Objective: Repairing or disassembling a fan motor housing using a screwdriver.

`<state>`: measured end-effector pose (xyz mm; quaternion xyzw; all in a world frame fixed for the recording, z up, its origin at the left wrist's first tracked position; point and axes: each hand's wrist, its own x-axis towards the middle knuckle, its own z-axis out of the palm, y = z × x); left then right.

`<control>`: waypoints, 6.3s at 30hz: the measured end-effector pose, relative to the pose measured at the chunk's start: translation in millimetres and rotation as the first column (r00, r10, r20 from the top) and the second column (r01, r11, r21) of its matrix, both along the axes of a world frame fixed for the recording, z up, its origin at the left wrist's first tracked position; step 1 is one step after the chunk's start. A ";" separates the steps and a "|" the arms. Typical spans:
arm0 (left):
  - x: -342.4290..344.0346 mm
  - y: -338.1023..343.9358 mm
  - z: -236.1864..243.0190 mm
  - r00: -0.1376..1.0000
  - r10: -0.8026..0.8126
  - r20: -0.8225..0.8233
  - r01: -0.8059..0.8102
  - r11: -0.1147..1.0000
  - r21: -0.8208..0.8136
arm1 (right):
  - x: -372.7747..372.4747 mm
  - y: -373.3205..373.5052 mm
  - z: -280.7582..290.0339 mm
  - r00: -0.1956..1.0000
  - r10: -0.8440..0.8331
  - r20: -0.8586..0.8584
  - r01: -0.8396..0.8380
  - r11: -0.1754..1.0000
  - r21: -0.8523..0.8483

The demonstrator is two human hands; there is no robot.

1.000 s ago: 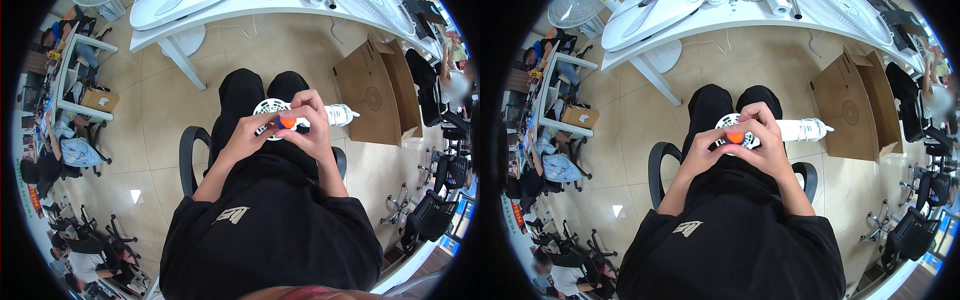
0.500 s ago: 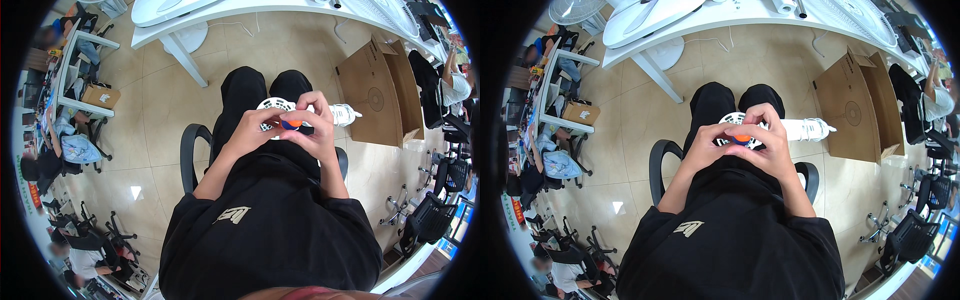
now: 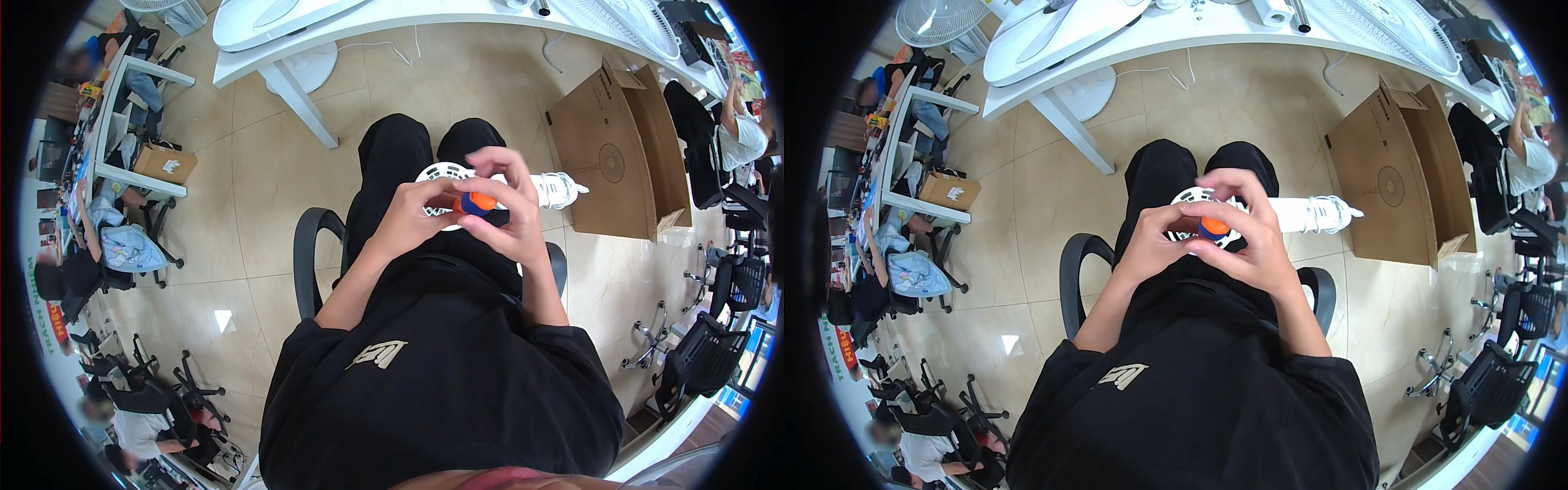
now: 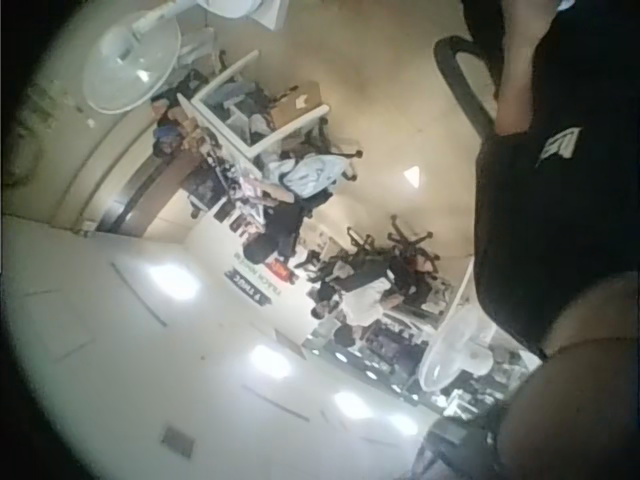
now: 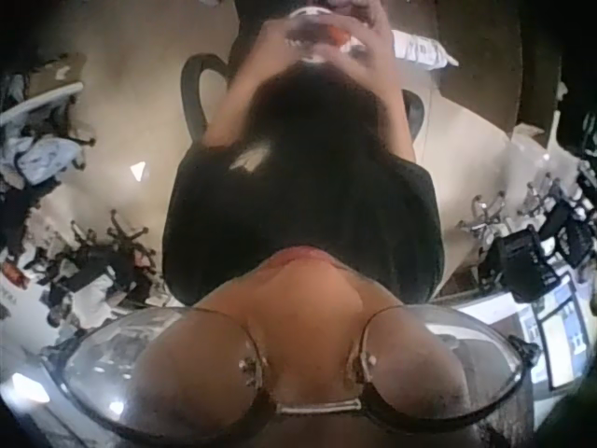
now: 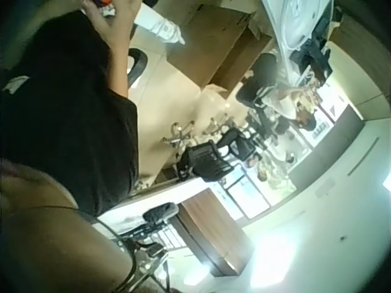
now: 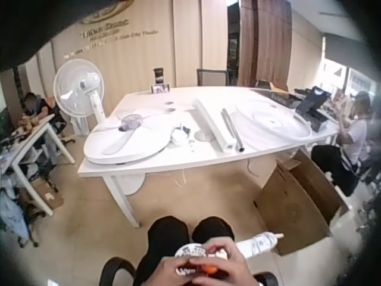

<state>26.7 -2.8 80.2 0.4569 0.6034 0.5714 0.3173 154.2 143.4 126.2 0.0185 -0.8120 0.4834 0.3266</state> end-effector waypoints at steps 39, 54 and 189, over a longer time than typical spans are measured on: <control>-12.2 -4.0 -8.7 0.987 -0.159 -0.030 0.161 0.983 0.093 | 9.7 7.8 7.1 0.981 0.143 0.130 -0.133 0.988 -0.079; -13.4 -1.2 -14.9 0.988 -0.127 -0.093 0.136 0.986 0.098 | 2.0 -1.3 11.9 0.992 0.062 0.106 -0.045 0.987 -0.157; -19.7 3.4 -3.5 0.987 -0.160 -0.023 0.159 0.987 -0.029 | -0.1 7.6 -1.4 0.992 0.022 0.121 -0.029 0.998 0.055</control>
